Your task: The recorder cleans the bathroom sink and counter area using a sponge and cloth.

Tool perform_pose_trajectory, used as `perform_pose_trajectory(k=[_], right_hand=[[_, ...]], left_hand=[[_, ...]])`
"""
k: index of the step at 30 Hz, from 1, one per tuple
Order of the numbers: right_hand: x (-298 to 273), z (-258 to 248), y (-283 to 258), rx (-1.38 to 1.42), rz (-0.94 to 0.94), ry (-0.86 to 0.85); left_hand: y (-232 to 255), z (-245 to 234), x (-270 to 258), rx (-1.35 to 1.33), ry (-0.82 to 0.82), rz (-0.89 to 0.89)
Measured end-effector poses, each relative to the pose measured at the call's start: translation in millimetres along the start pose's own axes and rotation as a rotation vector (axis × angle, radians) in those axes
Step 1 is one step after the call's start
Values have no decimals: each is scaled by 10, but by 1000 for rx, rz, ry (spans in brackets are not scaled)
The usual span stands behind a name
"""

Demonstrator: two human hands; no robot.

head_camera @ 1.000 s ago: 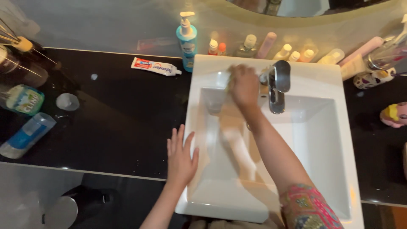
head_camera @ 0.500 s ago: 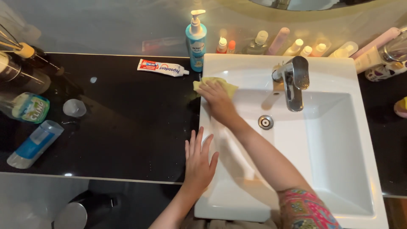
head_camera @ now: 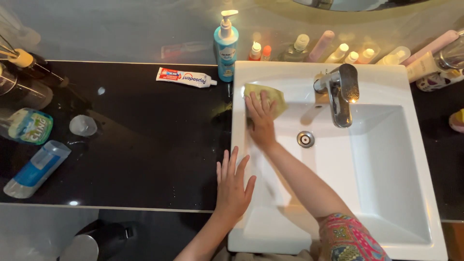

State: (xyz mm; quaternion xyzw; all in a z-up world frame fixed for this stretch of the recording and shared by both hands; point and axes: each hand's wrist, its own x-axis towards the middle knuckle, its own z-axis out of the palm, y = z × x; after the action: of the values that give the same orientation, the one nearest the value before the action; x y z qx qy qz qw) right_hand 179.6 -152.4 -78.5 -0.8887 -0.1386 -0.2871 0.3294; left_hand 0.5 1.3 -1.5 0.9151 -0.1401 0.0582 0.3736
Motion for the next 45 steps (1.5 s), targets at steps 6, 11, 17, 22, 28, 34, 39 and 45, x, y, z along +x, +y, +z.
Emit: perform_pose_trajectory(k=[6,11,17,22,28,34,39,45], right_hand=[[-230,-826,1427,-491,-532,-594],[-293,-1255,1707,-390,-231,-137],[-462,-1173,2217,-232,209,575],[-202,-471,1823,1,838,598],[-282,269,305,151,437,472],[-613,-17,246,407,186,-420],[-828,-246,479,433,115,-708],[-1750,-1146,44,470,125,-1538]], left_hand=[[-22,12,-11,7,9,-15],[6,-4,-32,-5,-1,-31],[20,-19,-14,-3,-9,-26],[1,-12,9,-6,6,14],[-16,9,8,9,-22,-2],[52,-74,16,-19,41,-12],[54,-79,21,4,49,2],[1,-41,18,24,44,2]])
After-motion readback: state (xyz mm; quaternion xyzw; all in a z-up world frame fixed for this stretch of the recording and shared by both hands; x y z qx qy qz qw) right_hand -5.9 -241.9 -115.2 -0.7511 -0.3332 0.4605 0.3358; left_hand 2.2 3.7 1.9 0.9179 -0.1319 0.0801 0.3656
